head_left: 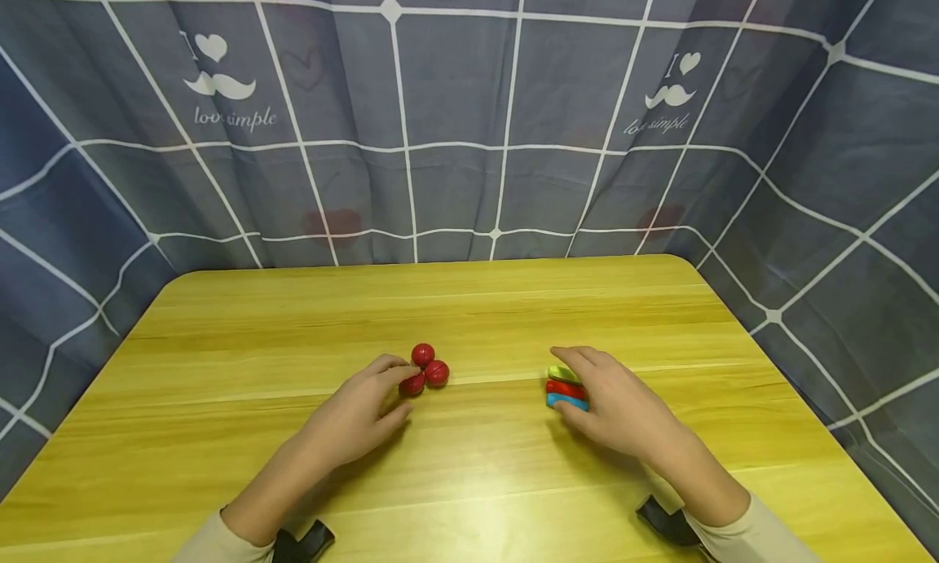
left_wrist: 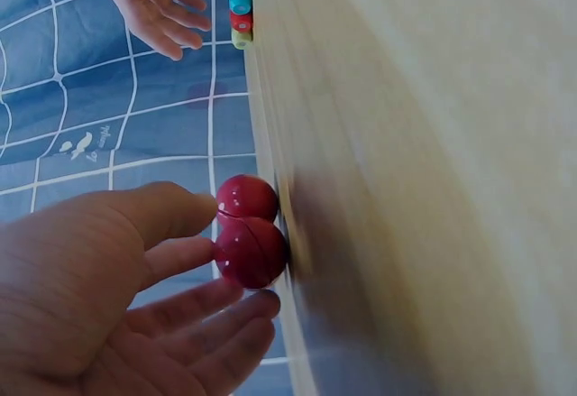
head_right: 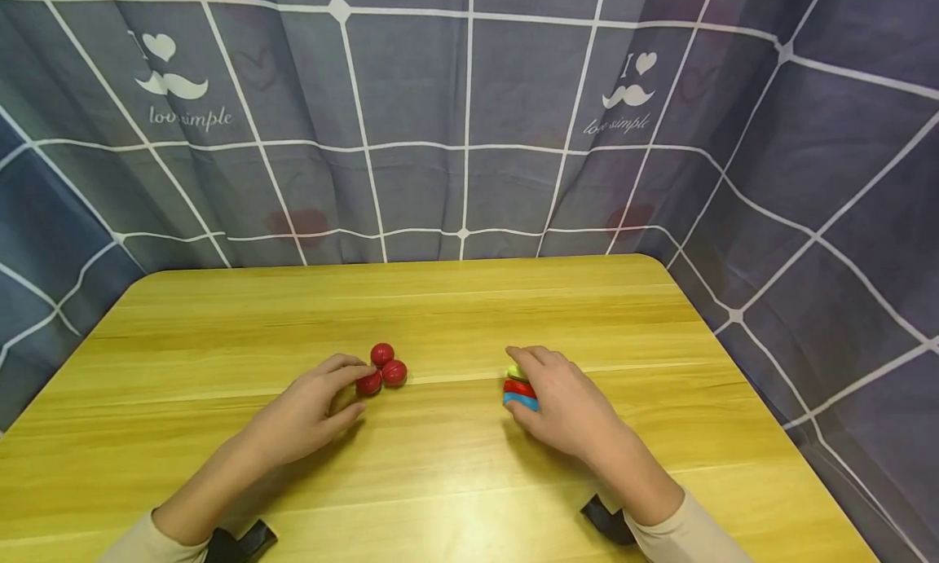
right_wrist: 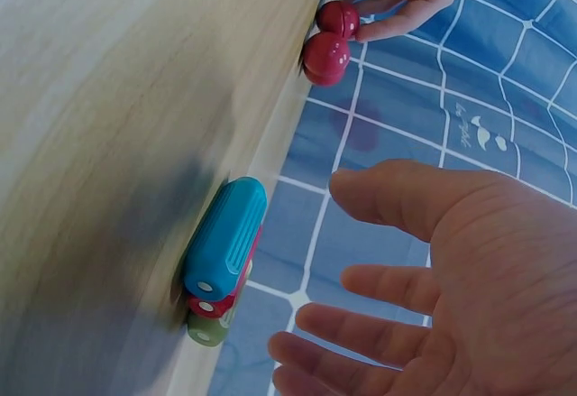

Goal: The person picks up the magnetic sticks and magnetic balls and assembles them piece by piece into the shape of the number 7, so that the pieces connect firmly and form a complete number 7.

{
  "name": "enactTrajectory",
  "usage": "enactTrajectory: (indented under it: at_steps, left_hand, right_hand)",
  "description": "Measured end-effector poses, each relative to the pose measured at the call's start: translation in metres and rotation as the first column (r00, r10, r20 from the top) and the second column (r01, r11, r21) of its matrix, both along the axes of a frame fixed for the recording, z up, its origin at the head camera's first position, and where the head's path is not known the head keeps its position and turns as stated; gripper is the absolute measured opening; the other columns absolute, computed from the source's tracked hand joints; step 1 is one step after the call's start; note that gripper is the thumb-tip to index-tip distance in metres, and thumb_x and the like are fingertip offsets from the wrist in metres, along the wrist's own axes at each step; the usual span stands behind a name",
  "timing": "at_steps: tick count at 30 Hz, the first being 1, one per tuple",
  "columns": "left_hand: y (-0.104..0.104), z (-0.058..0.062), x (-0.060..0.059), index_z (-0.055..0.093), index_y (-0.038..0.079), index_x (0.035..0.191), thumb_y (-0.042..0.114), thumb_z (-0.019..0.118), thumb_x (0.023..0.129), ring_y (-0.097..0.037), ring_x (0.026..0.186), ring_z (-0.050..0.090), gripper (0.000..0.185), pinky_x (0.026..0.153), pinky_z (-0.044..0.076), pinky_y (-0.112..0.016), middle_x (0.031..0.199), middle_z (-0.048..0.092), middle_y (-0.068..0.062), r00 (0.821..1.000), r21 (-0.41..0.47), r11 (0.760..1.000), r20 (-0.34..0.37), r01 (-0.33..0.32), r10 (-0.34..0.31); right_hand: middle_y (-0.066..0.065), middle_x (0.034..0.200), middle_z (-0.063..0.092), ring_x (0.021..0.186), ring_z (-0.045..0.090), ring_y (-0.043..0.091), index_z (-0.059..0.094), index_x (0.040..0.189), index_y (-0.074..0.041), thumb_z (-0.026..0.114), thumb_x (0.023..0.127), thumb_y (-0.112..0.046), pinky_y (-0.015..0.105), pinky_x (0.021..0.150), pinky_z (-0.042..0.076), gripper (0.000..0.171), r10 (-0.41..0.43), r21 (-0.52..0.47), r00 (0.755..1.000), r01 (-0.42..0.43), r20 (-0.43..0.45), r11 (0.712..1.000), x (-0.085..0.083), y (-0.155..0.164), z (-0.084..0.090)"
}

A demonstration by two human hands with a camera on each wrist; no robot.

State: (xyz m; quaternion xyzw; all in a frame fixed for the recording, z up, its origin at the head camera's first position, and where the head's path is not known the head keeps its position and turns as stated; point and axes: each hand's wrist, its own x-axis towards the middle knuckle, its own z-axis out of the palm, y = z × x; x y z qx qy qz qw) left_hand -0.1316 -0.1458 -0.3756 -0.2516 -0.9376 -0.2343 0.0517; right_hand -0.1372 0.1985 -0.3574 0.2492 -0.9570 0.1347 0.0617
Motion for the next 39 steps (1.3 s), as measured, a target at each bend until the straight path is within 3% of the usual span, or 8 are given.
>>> enactTrajectory:
  at_steps: [12,19,28,39]
  left_hand:
    - [0.002,0.000,0.000,0.063,0.016,0.098,0.015,0.074,0.075,-0.007,0.081,0.053,0.025,0.072,0.046,-0.024,0.091,0.056,0.010,1.000,0.021,1.000,-0.021,0.021,-0.020]
    - [0.004,0.002,0.000,0.064,0.019,0.094,0.015,0.074,0.075,-0.005,0.079,0.054,0.022,0.072,0.046,-0.023,0.086,0.058,0.012,1.000,0.024,0.999,-0.002,0.028,-0.028]
    - [0.008,0.005,0.005,0.063,0.019,0.094,0.016,0.075,0.075,-0.006,0.079,0.054,0.023,0.071,0.046,-0.024,0.086,0.057,0.012,0.996,0.009,0.998,0.050,0.068,-0.068]
    - [0.013,0.008,0.011,0.062,0.017,0.094,0.017,0.074,0.075,-0.006,0.079,0.054,0.022,0.071,0.046,-0.024,0.086,0.056,0.011,0.989,-0.010,0.993,0.093,0.120,-0.118]
  right_hand:
    - [0.000,0.119,0.053,0.105,0.051,0.017,0.049,0.127,-0.014,0.068,0.078,-0.038,0.036,0.086,0.044,0.058,0.019,0.019,1.000,-0.019,-0.017,1.000,-0.002,0.003,-0.001]
    - [-0.002,0.097,0.058,0.081,0.052,0.010,0.063,0.109,-0.011,0.073,0.075,-0.027,0.029,0.072,0.047,0.039,0.044,0.015,0.999,-0.044,-0.022,0.999,-0.005,0.001,-0.003]
    - [-0.010,0.075,0.051,0.063,0.043,0.005,0.065,0.083,-0.020,0.073,0.077,-0.022,0.021,0.059,0.043,0.010,0.074,0.032,0.997,-0.075,0.030,0.997,-0.002,0.001,-0.005]
    - [-0.011,0.076,0.054,0.063,0.045,0.005,0.064,0.082,-0.019,0.073,0.075,-0.018,0.023,0.060,0.043,0.011,0.057,0.054,0.995,-0.061,0.078,0.997,0.000,0.000,-0.006]
